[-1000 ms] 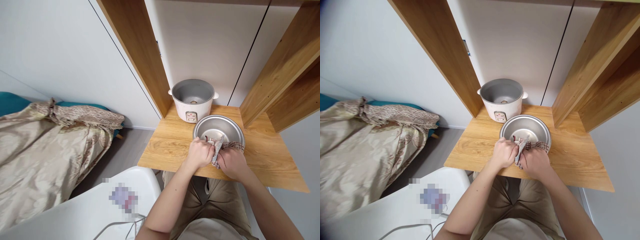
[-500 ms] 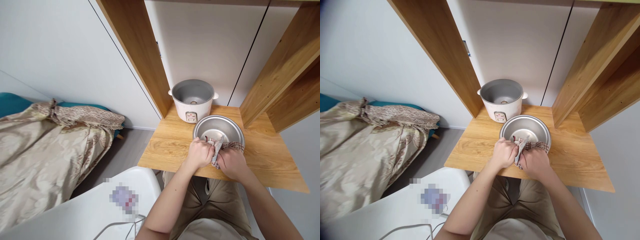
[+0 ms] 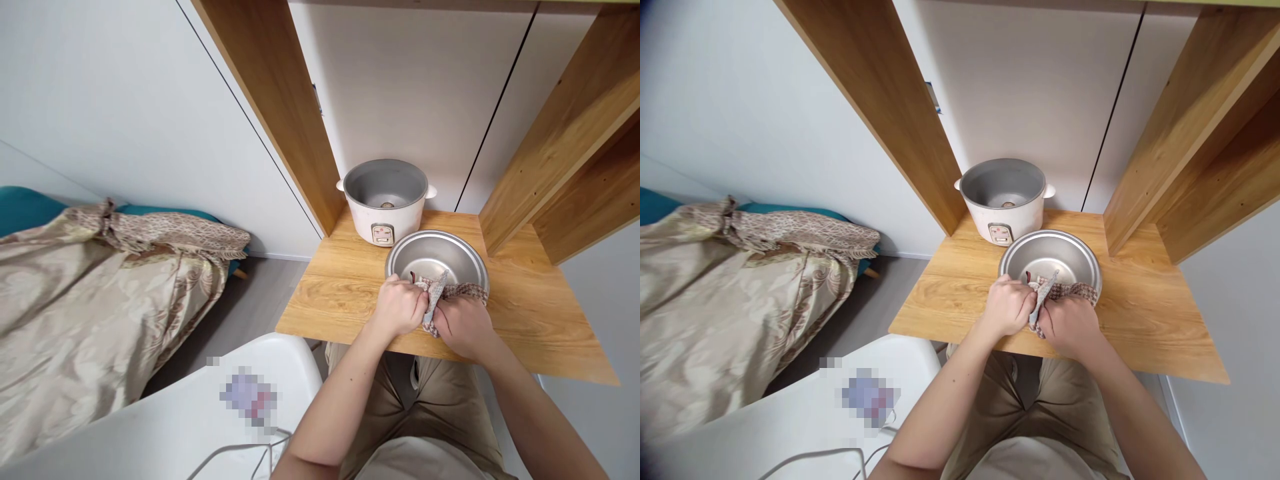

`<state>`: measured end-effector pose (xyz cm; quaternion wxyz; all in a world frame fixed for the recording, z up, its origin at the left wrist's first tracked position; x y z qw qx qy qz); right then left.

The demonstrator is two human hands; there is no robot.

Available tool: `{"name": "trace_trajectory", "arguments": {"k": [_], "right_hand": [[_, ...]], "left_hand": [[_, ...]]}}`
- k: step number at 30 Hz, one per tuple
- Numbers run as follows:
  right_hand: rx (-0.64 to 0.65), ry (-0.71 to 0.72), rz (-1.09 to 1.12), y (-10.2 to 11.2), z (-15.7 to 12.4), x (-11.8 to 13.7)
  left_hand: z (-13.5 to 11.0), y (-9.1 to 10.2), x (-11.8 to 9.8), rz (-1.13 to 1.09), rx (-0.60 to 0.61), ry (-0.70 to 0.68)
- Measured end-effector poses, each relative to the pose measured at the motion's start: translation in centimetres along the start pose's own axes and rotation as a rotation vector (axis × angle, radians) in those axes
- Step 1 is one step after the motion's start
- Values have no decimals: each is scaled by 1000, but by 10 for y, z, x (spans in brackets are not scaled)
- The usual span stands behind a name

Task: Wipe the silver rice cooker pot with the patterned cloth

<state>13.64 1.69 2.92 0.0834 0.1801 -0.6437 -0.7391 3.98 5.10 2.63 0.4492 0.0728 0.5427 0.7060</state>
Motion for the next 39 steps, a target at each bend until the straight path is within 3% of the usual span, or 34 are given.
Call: {"name": "trace_trajectory", "arguments": {"k": [39], "right_hand": [[18, -10, 2, -4, 0, 1]], "left_hand": [[0, 0, 0, -27, -22, -2]]}}
Point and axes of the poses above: each hand's wrist, its own z-axis towards the middle knuckle, its own y-axis out of the back of the hand, x = y × z, the point moved 7 cm from there along z, towards the middle knuckle, and after that the axes turned 12 degrees about -z, right-handed, at the moved point
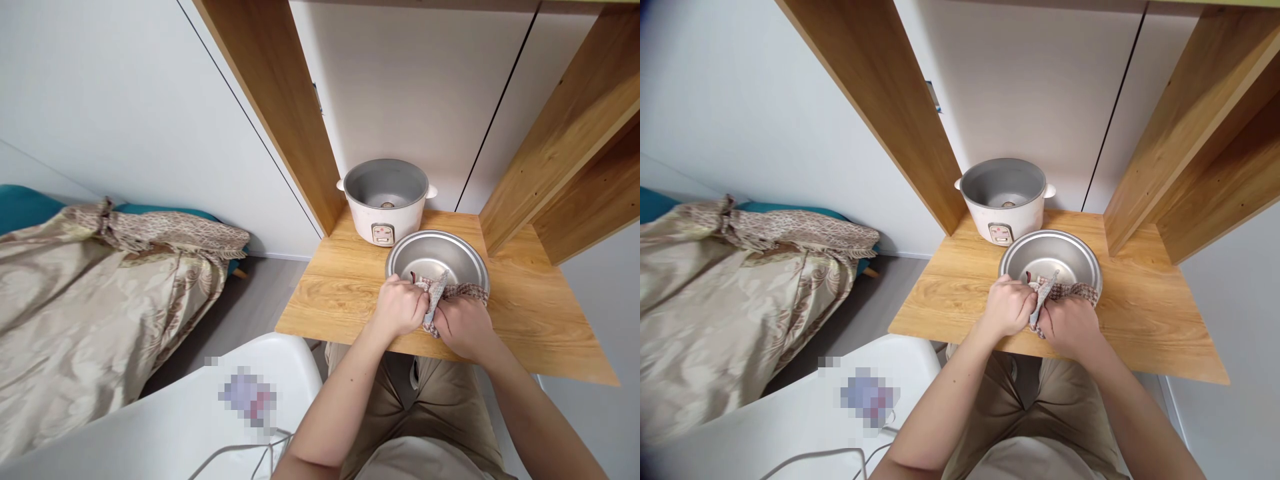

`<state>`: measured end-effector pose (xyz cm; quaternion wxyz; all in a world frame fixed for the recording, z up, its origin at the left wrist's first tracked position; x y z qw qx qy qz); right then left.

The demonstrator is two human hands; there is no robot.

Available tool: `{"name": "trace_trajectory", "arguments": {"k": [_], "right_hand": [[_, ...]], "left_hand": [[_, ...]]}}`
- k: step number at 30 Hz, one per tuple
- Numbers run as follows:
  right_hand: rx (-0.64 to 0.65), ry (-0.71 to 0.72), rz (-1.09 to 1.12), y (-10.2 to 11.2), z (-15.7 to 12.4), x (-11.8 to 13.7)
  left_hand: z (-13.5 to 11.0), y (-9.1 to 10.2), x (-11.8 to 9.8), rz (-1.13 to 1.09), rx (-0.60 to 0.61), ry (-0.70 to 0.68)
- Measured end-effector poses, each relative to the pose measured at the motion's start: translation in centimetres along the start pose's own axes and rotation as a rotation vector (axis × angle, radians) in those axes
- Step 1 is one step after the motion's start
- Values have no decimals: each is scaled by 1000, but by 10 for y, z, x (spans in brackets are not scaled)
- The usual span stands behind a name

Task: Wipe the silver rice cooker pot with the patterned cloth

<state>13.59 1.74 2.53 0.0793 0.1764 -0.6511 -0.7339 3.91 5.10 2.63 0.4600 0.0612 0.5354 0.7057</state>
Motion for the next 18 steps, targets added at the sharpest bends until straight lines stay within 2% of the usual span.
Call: {"name": "trace_trajectory", "arguments": {"k": [18], "right_hand": [[7, -9, 11, 0, 0, 0]], "left_hand": [[0, 0, 0, 8, 15, 8]]}}
Point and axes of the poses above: each hand's wrist, its own z-axis towards the middle knuckle, its own y-axis out of the back of the hand, x = y × z, the point moved 7 cm from there along z, towards the middle knuckle, and after that the axes turned 12 degrees about -z, right-handed, at the moved point
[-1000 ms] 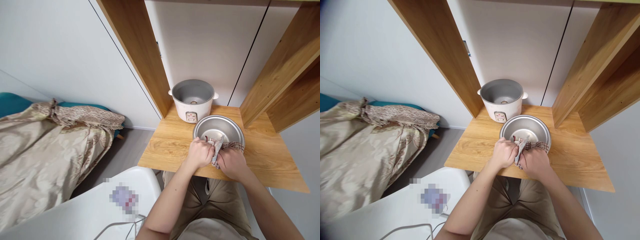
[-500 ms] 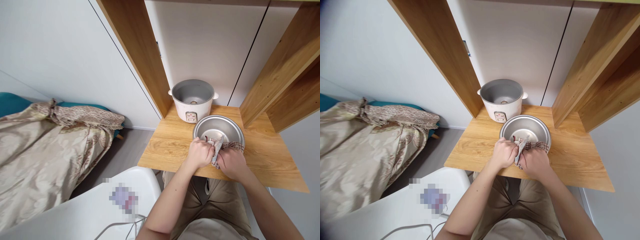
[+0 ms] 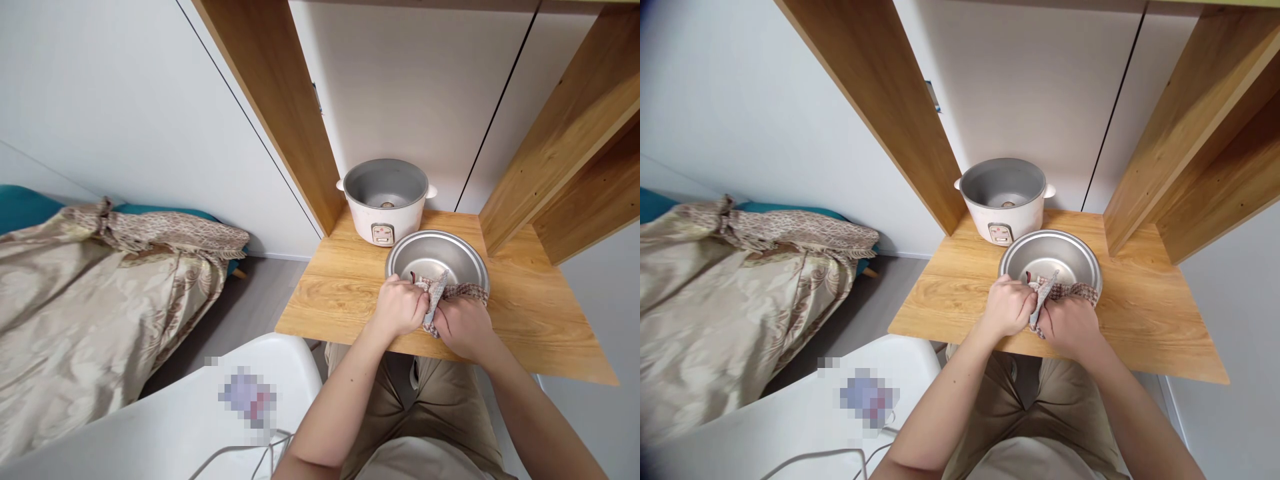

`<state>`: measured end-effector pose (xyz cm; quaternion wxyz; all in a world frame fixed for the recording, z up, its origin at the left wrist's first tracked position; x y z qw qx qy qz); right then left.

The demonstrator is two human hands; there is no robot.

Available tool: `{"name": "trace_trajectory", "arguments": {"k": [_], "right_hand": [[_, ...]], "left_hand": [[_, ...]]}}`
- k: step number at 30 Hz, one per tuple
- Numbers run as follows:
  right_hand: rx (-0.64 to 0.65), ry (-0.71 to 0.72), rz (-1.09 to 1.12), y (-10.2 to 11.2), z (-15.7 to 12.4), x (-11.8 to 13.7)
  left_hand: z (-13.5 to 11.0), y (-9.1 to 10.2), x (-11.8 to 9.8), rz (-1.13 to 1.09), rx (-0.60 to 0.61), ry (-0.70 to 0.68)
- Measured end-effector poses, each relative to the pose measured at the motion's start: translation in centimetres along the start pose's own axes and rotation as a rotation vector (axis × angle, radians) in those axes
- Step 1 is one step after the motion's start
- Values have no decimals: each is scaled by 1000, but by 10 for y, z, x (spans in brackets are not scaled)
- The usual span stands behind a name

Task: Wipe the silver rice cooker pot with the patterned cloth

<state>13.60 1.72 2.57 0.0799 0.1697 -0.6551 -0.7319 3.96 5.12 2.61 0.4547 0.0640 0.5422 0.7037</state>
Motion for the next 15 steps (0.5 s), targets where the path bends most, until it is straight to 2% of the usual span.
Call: {"name": "trace_trajectory", "arguments": {"k": [15], "right_hand": [[-2, -4, 6, 0, 0, -1]], "left_hand": [[0, -1, 0, 3, 5, -2]]}}
Point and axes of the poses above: each hand's wrist, its own z-axis towards the middle knuckle, its own y-axis out of the back of the hand, x = y × z, the point moved 7 cm from there along z, towards the middle knuckle, and after that the axes turned 12 degrees about -z, right-handed, at the moved point
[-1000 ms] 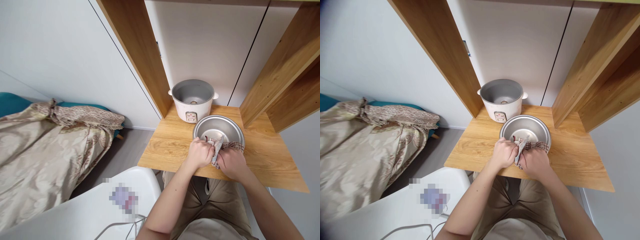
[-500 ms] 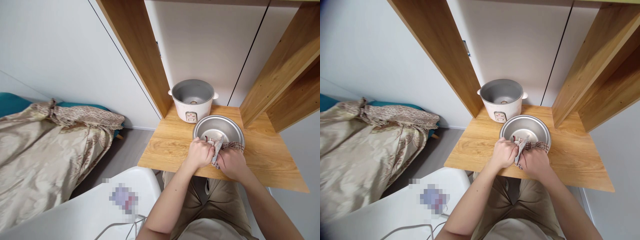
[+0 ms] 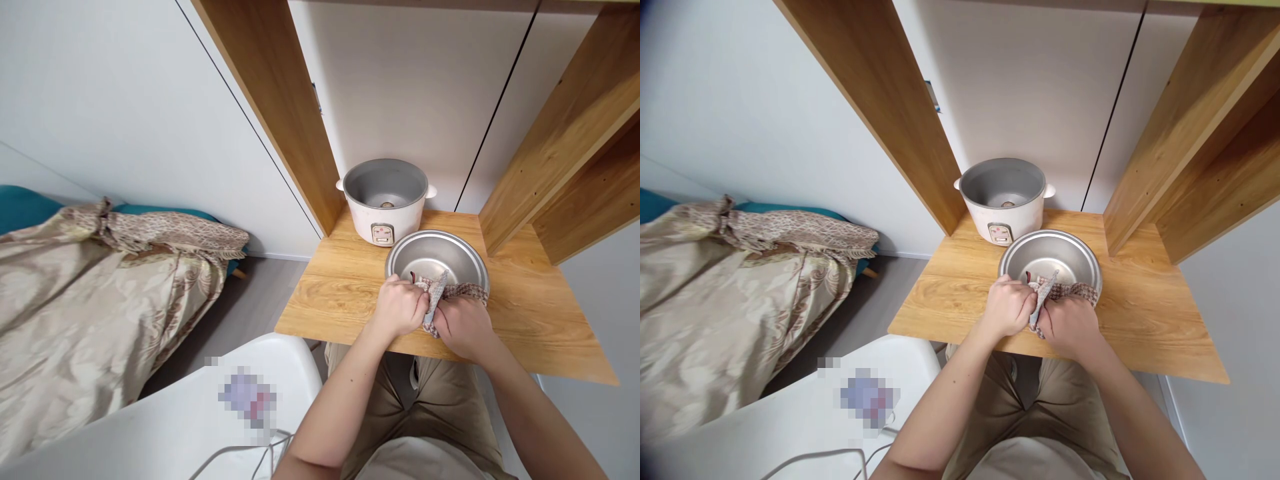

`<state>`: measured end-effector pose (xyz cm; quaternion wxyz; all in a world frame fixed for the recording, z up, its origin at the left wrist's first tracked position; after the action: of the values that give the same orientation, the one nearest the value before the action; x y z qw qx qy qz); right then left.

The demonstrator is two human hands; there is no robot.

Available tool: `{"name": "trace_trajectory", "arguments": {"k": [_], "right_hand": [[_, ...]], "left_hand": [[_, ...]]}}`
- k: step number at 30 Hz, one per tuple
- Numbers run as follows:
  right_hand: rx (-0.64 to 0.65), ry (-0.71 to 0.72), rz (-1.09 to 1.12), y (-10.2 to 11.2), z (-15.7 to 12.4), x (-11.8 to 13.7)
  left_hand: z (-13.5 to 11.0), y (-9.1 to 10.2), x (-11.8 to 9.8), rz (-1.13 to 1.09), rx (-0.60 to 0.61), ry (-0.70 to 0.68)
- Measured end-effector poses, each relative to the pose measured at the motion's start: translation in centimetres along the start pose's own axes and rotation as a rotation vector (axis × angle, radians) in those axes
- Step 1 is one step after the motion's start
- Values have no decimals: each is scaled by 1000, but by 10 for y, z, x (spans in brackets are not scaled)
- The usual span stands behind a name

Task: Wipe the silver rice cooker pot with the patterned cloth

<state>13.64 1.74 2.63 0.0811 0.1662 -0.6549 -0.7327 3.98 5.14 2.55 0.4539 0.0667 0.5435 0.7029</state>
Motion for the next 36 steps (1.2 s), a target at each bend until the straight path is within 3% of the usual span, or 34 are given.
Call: {"name": "trace_trajectory", "arguments": {"k": [36], "right_hand": [[-15, 5, 5, -1, 0, 1]], "left_hand": [[0, 1, -1, -11, -21, -10]]}}
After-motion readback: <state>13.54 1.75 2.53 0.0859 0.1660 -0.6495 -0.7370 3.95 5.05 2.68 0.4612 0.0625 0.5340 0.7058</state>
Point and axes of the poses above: each hand's wrist, its own z-axis towards the middle knuckle, its own y-axis out of the back of the hand, x = y × z, the point moved 7 cm from there along z, towards the middle knuckle, and after that the axes turned 12 degrees about -z, right-handed, at the moved point
